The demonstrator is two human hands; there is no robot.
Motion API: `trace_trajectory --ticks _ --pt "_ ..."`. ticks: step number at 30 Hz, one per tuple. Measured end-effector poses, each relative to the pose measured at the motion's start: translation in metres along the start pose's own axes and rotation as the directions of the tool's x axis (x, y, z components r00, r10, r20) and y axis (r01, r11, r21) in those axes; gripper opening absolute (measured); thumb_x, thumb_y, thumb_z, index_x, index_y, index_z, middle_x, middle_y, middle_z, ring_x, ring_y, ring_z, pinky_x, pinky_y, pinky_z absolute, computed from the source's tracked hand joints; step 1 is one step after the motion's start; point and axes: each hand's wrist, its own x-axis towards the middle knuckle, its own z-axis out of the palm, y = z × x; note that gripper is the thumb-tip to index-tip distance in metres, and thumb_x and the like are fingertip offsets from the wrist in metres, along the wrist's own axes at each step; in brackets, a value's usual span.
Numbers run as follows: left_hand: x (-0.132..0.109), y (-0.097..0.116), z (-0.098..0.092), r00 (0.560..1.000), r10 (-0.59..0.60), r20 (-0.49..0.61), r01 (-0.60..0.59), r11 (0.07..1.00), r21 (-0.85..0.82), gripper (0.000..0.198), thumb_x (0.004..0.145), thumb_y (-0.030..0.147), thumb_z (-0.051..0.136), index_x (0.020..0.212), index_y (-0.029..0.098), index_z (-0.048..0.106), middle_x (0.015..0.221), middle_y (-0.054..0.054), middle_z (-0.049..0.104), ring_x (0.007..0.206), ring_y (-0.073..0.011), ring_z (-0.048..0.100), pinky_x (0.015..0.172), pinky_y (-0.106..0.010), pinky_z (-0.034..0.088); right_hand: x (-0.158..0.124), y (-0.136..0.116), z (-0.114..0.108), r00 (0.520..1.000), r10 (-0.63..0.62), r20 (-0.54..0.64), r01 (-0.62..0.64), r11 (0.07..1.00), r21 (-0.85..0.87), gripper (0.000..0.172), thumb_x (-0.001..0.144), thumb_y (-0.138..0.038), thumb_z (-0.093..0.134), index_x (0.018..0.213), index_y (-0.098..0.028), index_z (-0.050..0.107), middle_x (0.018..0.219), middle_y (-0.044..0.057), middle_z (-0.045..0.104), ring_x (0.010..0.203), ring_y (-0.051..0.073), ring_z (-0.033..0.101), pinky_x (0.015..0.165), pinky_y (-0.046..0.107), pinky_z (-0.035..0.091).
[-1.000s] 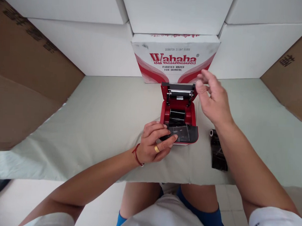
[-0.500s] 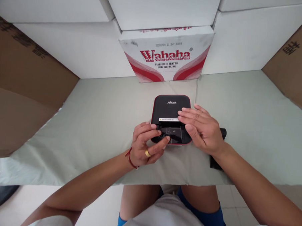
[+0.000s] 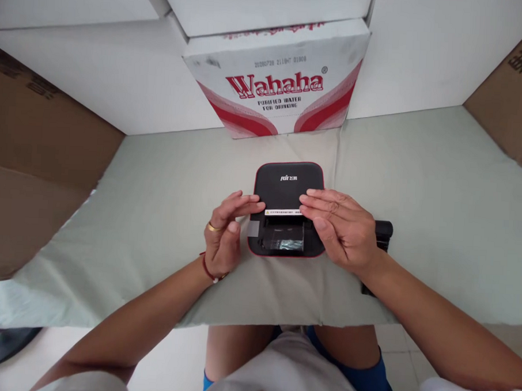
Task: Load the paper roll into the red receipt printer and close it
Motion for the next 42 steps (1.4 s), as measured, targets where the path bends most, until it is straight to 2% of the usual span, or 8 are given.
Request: trace_trajectory --ticks 7,12,15,19,27,34,39,42 --pt "-0.001 -0.007 0.002 1.000 -0.004 0.012 0.005 0.996 -0.084 0.046 0.109 0.033 0.063 0.155 0.032 0.058 0.126 -0.007 0.085 0.125 -0.0244 0.078 0.112 -0.047 0.056 -0.006 -0.008 -0.003 0.998 -0.035 0.061 0.039 0.997 -0.061 0.041 0.116 -0.033 0.048 0.137 -0.027 0.082 0.135 0.010 0.085 0.132 0.030 0.077 0.121 0.060 0.056" --pt "-0.006 -0.020 0.007 0.975 -0.221 -0.018 0.212 0.955 -0.206 0.071 0.101 0.058 0.074 0.164 0.043 0.045 0.163 -0.007 0.063 0.159 -0.0281 0.058 0.132 -0.053 0.048 -0.021 -0.020 0.000 0.978 -0.208 0.031 0.210 0.972 -0.107 0.042 0.115 -0.049 0.048 0.137 -0.039 0.082 0.114 0.004 0.087 0.114 0.031 0.070 0.107 0.058 0.059" --pt "-0.005 -0.026 0.010 0.925 -0.361 0.114 0.379 0.872 -0.311 0.102 0.090 0.075 0.080 0.174 0.051 0.028 0.185 -0.005 0.039 0.175 -0.0330 0.037 0.138 -0.058 0.041 -0.025 -0.022 0.002 0.979 -0.203 -0.022 0.199 0.972 -0.127 0.040 0.113 -0.046 0.052 0.142 -0.041 0.079 0.101 0.004 0.083 0.103 0.030 0.066 0.095 0.052 0.058" --pt "-0.002 -0.023 0.013 0.878 -0.393 0.275 0.479 0.744 -0.466 0.109 0.091 0.072 0.080 0.178 0.053 0.017 0.191 -0.003 0.029 0.175 -0.0316 0.037 0.138 -0.057 0.044 -0.024 -0.023 0.001 0.977 -0.210 -0.021 0.206 0.970 -0.132 0.038 0.115 -0.040 0.051 0.141 -0.036 0.078 0.095 0.005 0.081 0.096 0.029 0.064 0.086 0.049 0.057" --pt "0.001 -0.016 0.016 0.846 -0.439 0.303 0.533 0.683 -0.500 0.114 0.090 0.068 0.084 0.178 0.055 0.013 0.190 -0.003 0.031 0.169 -0.0305 0.048 0.126 -0.052 0.057 -0.023 -0.022 -0.001 0.973 -0.227 0.031 0.229 0.968 -0.102 0.035 0.108 -0.034 0.064 0.141 -0.036 0.077 0.099 0.003 0.084 0.096 0.028 0.067 0.086 0.048 0.058" --pt "-0.004 -0.030 0.021 0.872 -0.396 0.287 0.489 0.709 -0.509 0.114 0.089 0.070 0.084 0.178 0.052 0.014 0.192 -0.004 0.025 0.175 -0.0313 0.037 0.134 -0.056 0.050 -0.006 -0.029 -0.012 0.956 -0.277 0.093 0.282 0.958 -0.046 0.020 0.110 -0.028 0.063 0.120 -0.028 0.080 0.097 0.005 0.082 0.088 0.024 0.071 0.079 0.044 0.061" --pt "-0.009 -0.042 0.026 0.894 -0.356 0.273 0.448 0.724 -0.525 0.086 0.091 0.073 0.080 0.166 0.046 0.048 0.186 -0.004 0.039 0.172 -0.0345 0.043 0.135 -0.059 0.048 0.044 -0.040 -0.034 0.949 0.111 0.295 -0.128 0.991 0.038 0.029 0.116 -0.029 0.052 0.103 -0.026 0.079 0.098 0.004 0.081 0.082 0.018 0.074 0.075 0.034 0.059" --pt "-0.008 -0.042 0.029 0.903 -0.376 0.210 0.430 0.762 -0.484 0.066 0.103 0.073 0.064 0.161 0.041 0.058 0.176 -0.008 0.053 0.163 -0.0329 0.054 0.131 -0.058 0.051 0.083 -0.041 -0.021 0.772 0.364 0.521 -0.199 0.917 -0.346 0.030 0.114 -0.028 0.051 0.110 -0.025 0.081 0.110 0.006 0.084 0.091 0.023 0.078 0.082 0.036 0.059"
